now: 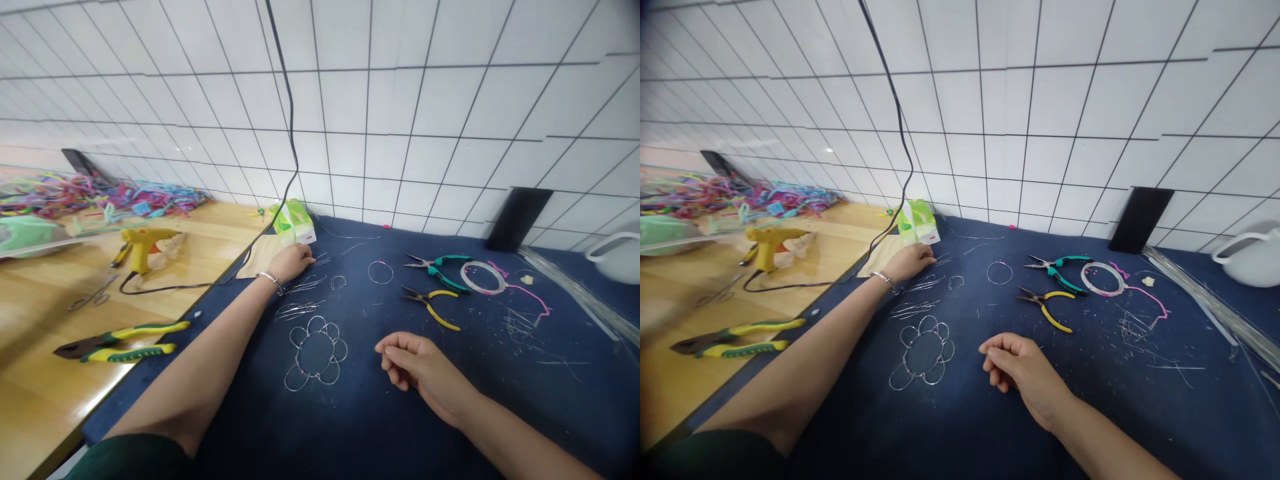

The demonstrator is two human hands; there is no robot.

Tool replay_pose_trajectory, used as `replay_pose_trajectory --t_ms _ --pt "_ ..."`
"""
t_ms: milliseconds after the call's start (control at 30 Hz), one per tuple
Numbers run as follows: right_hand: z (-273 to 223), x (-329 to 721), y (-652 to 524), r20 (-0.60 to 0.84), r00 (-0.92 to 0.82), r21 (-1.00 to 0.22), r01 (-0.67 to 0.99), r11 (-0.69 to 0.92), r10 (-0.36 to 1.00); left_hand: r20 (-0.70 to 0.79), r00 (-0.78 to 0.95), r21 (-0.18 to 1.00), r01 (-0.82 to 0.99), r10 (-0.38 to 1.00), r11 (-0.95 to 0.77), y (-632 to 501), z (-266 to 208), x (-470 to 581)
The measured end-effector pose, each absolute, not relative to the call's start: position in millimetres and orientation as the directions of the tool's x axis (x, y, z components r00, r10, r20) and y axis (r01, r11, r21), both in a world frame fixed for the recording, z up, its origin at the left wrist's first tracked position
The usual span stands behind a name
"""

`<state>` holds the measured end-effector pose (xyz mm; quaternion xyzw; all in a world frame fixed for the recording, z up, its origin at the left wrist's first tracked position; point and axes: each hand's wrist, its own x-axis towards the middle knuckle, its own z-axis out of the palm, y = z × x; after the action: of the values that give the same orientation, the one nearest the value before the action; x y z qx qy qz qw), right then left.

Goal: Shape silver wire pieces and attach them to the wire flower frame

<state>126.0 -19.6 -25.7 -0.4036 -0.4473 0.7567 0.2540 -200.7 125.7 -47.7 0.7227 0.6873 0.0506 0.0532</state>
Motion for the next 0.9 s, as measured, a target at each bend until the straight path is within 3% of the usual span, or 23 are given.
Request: replay_pose_trajectory --t_ms 333,700,900 --pt "-24 126 -20 -0.379 -0.541 -0.888 -0.015 -0.459 0.751 0.101 -0.007 0.099 0.995 0.995 -0.003 122 -57 -199" --pt "-24 126 -20 -0.397 -0.539 -0.895 0.049 -0.443 0.743 0.032 0.054 0.101 0.993 0.998 -0.057 128 -61 -194" --pt "-23 124 -20 -0.386 -0.534 -0.909 0.08 -0.409 0.752 0.14 0.035 0.103 0.993 0.99 -0.05 119 -46 -191"
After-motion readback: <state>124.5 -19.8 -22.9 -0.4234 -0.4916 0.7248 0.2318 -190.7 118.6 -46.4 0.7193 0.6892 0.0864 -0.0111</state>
